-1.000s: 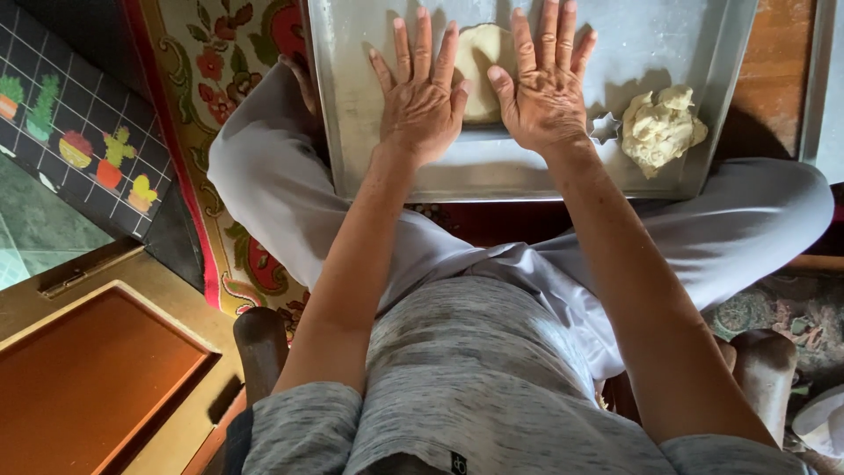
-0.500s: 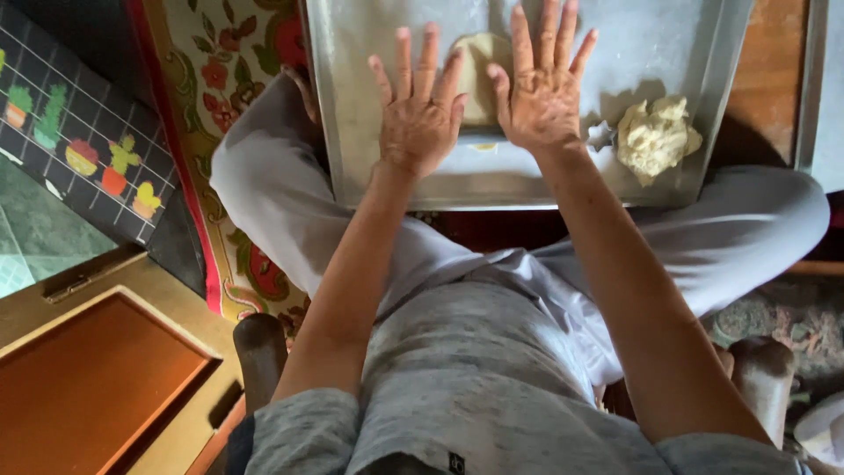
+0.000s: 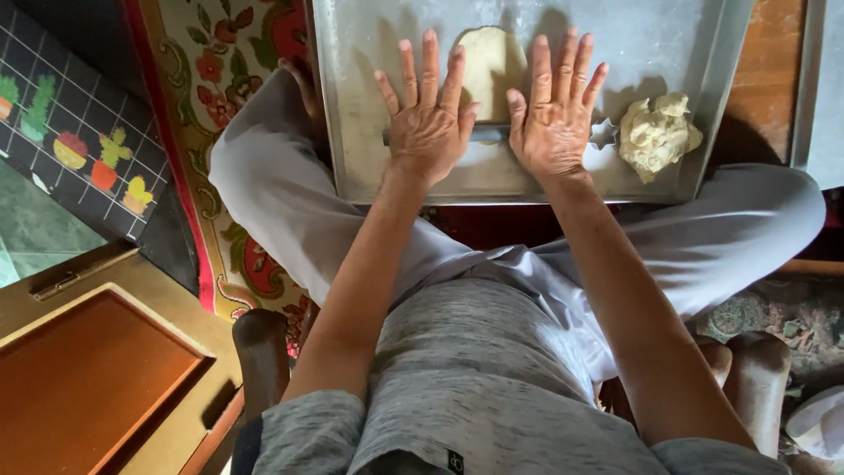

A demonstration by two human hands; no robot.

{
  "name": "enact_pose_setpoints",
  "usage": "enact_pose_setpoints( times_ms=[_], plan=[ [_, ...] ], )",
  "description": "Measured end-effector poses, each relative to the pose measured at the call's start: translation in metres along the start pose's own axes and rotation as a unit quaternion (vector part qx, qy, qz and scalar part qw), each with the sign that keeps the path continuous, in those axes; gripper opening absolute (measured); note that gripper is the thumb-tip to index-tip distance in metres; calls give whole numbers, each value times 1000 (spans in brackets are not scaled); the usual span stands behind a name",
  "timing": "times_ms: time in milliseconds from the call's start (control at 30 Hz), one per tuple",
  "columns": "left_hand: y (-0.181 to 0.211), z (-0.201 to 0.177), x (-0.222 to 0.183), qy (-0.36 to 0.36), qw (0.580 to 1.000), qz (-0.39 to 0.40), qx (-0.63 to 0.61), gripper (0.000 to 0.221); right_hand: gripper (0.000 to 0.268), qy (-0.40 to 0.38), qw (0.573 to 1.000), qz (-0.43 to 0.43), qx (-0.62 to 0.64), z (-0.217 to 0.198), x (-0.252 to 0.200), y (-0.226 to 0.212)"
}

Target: A person rolls a small piece of dough into a ball between their hands and then uses a small rolling pin to flatten it on a metal tray.

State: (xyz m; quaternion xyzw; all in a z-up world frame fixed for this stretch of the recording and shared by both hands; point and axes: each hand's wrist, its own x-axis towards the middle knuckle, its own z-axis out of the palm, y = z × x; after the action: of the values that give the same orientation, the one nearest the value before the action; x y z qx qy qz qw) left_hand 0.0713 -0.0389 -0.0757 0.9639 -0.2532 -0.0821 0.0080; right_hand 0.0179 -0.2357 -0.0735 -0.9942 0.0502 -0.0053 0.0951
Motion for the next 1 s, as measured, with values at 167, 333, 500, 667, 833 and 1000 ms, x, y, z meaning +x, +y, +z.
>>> enact_pose_setpoints(
  times_ms=[167,333,500,667,833,1000],
  plan=[
    [-2,-26,15,-93,995,-2,-24,76,76,-53,998,10,20,-11,16,2],
    [-2,-53,27,-152,988,0,-32,73,76,-96,995,0,21,-4,19,8],
    [-9,-29,32,-102,994,10,-37,76,75,-126,992,-8,25,-7,29,11],
    [-10,-31,40,-89,994,9,-56,74,73,-116,992,-21,33,-7,37,13],
    [-12,-30,48,-73,996,7,-54,71,81,-151,986,5,65,-15,51,10],
    [-13,-45,60,-106,992,0,-63,67,77,-141,988,-1,62,-10,59,15]
  ],
)
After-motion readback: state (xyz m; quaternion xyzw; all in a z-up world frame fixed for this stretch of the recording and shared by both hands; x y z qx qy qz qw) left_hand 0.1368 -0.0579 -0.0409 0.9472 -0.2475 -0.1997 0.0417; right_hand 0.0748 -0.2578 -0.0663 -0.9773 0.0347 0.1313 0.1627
